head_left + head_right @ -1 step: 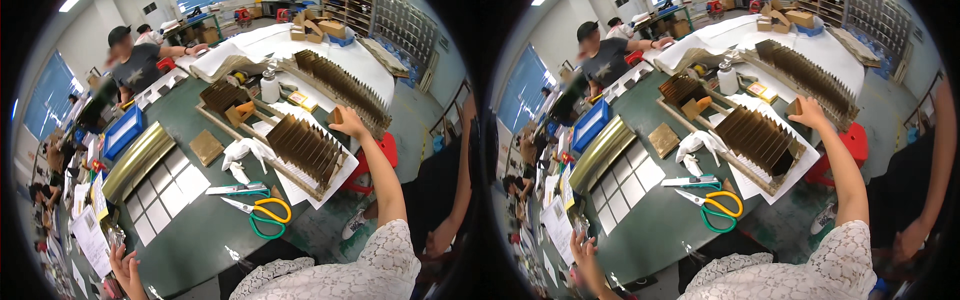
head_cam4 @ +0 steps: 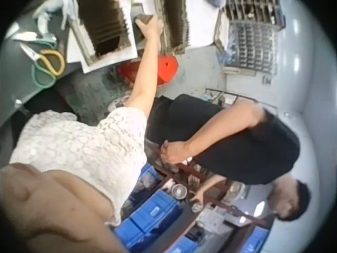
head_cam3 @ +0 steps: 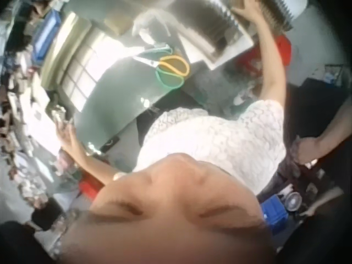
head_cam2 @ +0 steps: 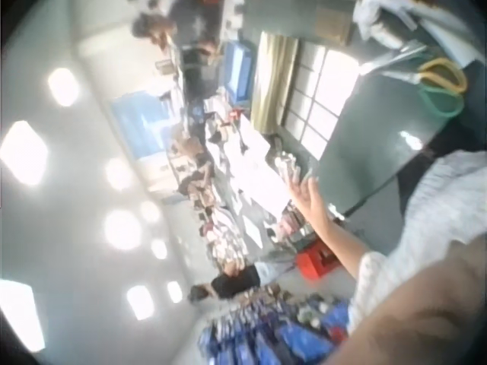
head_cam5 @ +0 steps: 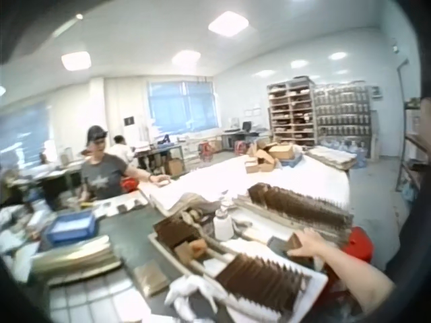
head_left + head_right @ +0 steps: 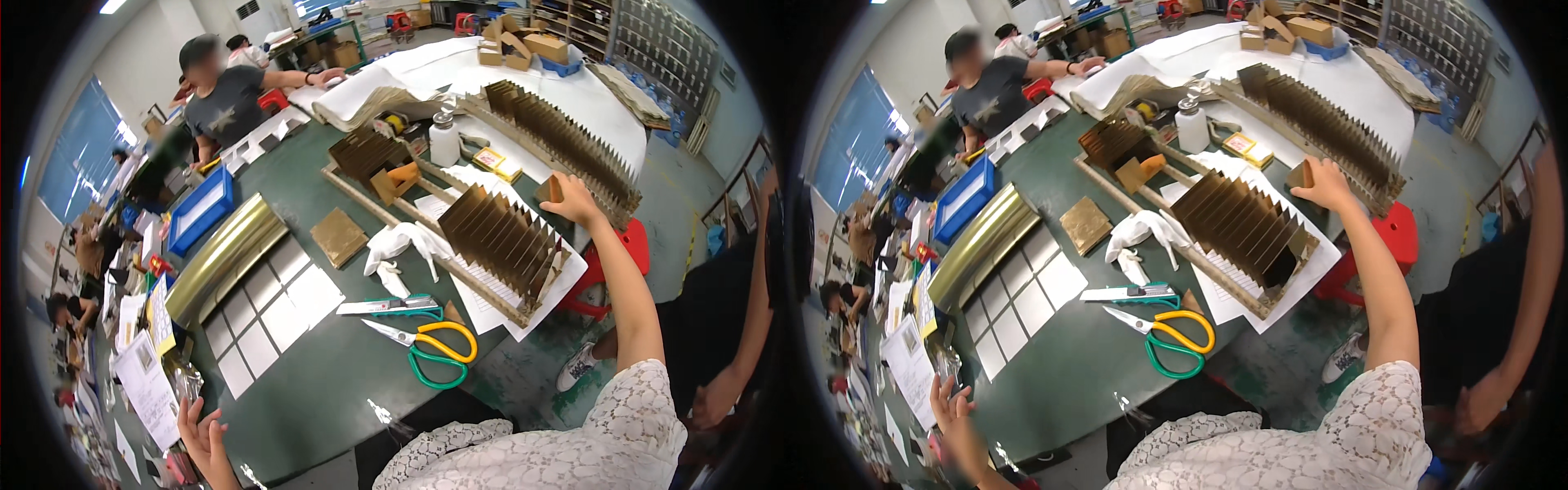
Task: The person uses scissors to cut a sheet of white material into smaller squares. They then pick up a gold-colored reflective square and trim its edges with the scissors. The person works at a green table in a workshop environment, handling the materials one by one.
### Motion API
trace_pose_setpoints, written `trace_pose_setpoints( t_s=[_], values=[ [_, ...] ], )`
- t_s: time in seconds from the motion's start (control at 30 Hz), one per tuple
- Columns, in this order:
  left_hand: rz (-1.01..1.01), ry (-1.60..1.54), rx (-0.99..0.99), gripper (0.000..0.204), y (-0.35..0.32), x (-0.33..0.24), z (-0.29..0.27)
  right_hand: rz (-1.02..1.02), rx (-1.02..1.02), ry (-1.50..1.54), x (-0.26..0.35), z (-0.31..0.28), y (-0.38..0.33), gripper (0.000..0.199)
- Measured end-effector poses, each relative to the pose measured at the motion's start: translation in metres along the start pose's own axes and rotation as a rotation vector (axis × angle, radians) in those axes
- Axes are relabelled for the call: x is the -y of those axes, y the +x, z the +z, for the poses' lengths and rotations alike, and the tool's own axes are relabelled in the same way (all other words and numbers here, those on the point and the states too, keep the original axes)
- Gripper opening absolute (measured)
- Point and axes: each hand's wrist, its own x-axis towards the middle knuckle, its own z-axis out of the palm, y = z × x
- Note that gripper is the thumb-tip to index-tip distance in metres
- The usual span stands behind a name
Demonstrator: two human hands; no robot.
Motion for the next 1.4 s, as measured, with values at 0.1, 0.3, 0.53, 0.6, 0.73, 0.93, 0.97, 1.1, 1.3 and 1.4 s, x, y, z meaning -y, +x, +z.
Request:
trace_pose_setpoints(
  t_s=[0.1, 0.3, 0.53, 0.6, 0.73, 0.93, 0.97, 1.1, 1.3, 1.4],
  values=[
    [-0.039, -0.043, -0.074, 0.055, -0.009, 0.018, -0.011, -0.027, -0.044, -0.018, -0.002, 0.01, 0.007, 0.084],
    [-0.153, -0.184, -0.006, 0.057, -0.012, 0.023, -0.006, -0.21, -0.06, -0.012, -0.012, 0.012, 0.015, 0.077],
    [-0.1, -0.012, -0.002, 0.056, -0.019, 0.027, 0.0, -0.168, -0.359, 0.453, 0.009, -0.076, -0.011, 0.049],
    [-0.119, 0.014, 0.025, 0.055, -0.04, 0.039, 0.009, -0.227, -0.365, 0.52, 0.08, -0.095, -0.046, 0.038],
    [0.171, 0.31, 0.24, 0.057, -0.072, 0.043, 0.046, -0.451, -0.177, 0.577, 0.231, -0.068, -0.15, 0.018],
    [0.633, 0.319, 0.483, 0.042, -0.102, 0.033, 0.117, -0.91, 0.08, 0.595, 0.299, -0.006, -0.225, 0.024],
    [0.697, 0.328, 0.443, 0.037, -0.107, 0.032, 0.128, -0.869, 0.088, 0.647, 0.302, -0.004, -0.228, 0.024],
    [0.788, 0.259, 0.278, 0.036, -0.12, 0.048, 0.159, -0.863, 0.043, 0.678, 0.311, -0.01, -0.232, 0.024],
    [0.803, 0.181, 0.194, 0.032, -0.123, 0.05, 0.173, -0.795, 0.034, 0.699, 0.309, -0.005, -0.238, 0.023],
    [0.728, 0.105, 0.211, 0.031, -0.12, 0.046, 0.17, -0.775, 0.051, 0.722, 0.308, -0.001, -0.24, 0.021]
  ],
)
